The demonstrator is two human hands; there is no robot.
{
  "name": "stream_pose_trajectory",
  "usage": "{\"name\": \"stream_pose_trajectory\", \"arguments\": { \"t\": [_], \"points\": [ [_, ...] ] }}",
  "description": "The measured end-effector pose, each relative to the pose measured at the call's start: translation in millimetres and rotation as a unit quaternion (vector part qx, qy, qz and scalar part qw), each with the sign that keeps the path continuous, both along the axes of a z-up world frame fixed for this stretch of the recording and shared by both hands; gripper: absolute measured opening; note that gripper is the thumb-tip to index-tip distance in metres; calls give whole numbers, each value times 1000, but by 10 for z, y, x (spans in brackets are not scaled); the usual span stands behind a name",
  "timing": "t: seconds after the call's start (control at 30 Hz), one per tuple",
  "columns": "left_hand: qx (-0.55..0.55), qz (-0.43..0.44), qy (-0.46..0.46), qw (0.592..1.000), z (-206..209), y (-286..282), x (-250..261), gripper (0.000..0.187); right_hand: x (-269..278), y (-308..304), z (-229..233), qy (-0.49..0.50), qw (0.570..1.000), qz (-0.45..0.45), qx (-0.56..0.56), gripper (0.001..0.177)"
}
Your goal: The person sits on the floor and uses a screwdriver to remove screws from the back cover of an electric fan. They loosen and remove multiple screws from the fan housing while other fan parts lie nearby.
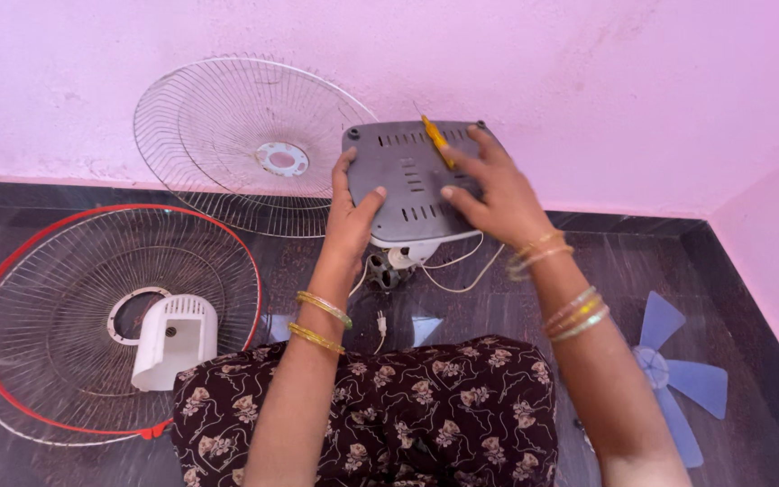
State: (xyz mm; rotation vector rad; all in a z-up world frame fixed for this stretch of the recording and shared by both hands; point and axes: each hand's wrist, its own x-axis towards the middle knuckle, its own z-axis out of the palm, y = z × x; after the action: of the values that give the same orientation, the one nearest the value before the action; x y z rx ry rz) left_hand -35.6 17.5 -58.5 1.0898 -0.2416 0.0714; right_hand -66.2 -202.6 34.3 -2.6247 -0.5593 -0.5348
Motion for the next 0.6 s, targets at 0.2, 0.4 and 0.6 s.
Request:
{"name": "stream_pose_trajectory", "arguments": {
  "t": [0.2,0.4,0.6],
  "points": [
    [31,43,-18,998,-33,32,75,74,-594,-411,-20,-65,989,-19,134,47],
    [65,60,-37,995,-84,134,147,73,-1047,-1154,-577,26,955,-103,278,38],
    [33,29,-42,998,-135,278,154,72,-1570,-2130,-1596,154,886,-216,381,34]
  ]
}}
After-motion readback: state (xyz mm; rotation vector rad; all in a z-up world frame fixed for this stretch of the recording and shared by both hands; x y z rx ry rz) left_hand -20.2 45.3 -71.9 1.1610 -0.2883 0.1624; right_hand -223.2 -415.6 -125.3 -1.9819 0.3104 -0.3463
